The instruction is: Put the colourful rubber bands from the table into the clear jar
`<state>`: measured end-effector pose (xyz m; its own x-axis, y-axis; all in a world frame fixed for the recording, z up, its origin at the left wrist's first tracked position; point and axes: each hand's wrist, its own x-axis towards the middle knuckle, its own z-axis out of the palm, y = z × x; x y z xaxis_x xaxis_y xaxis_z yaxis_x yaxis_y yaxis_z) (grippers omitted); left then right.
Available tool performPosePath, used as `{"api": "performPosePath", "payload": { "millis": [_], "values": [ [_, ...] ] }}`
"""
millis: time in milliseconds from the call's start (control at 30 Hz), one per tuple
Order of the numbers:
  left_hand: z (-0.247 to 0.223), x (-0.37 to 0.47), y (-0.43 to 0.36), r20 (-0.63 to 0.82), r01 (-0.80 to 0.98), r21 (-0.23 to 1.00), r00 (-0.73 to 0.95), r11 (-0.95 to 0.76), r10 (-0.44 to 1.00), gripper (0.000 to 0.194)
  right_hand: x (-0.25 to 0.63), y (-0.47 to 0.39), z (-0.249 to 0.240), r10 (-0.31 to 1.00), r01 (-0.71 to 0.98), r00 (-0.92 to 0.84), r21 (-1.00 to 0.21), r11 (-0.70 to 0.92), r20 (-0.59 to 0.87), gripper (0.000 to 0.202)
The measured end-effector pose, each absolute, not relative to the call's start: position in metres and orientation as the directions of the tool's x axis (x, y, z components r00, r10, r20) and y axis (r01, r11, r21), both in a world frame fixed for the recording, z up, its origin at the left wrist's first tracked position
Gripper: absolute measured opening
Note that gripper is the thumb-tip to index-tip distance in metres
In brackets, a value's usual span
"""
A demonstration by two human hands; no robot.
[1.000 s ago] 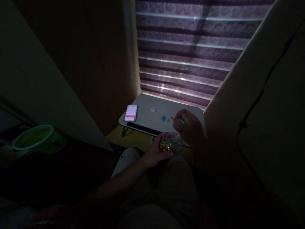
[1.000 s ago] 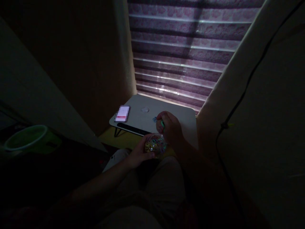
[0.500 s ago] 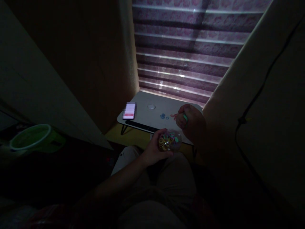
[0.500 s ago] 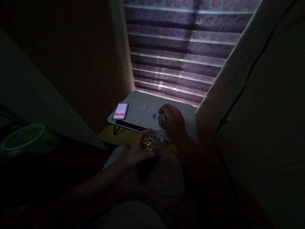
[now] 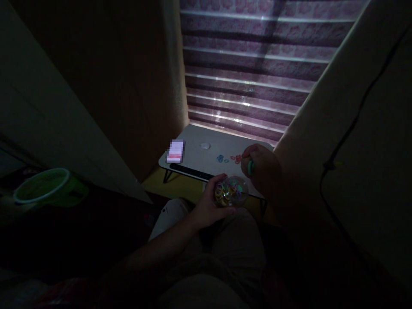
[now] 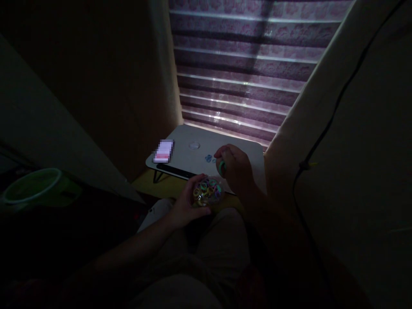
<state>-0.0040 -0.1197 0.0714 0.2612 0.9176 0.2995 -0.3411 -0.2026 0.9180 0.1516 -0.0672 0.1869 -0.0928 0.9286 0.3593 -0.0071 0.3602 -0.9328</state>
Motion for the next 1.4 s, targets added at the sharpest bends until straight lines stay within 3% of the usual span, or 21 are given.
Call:
{"api": "performPosePath", "payload": {
  "millis": [100,233,367,567,1033,1233,1400],
  "values": [
    [0.073,-0.002,-0.121,0.266,-0.375,0.914,0.274,-0.152,0.924,0.097,0.151,-0.075,0.189,0.901,0.148,-0.175,-0.894,0.423,0.397,0.028],
    [0.076,0.0,-0.124,0.256,-0.436,0.894,0.304,-0.105,0.918,0.091,0.151,-0.081,0.187,0.798,0.323,-0.351,-0.737,0.594,0.489,0.026],
    [0.08,0.002,-0.126,0.252,-0.49,0.87,0.351,-0.053,0.902,0.087,0.154,-0.081,0.186,0.742,0.405,-0.478,-0.632,0.661,0.47,0.024],
    [0.083,0.0,-0.127,0.229,-0.505,0.863,0.414,0.013,0.881,0.085,0.164,-0.076,0.184,0.7,0.403,-0.512,-0.581,0.707,0.498,0.027],
    [0.089,-0.002,-0.124,0.18,-0.503,0.862,0.426,0.067,0.887,0.08,0.168,-0.071,0.198,0.632,0.408,-0.686,-0.528,0.745,0.362,0.047],
    [0.088,-0.004,-0.122,0.192,-0.503,0.863,0.419,0.051,0.888,0.08,0.166,-0.07,0.195,0.59,0.262,-0.676,-0.604,0.753,0.442,0.048],
    [0.089,-0.004,-0.122,0.185,-0.493,0.869,0.423,0.054,0.887,0.081,0.162,-0.07,0.189,0.77,0.106,-0.453,-0.831,0.546,0.448,0.047]
  ]
}}
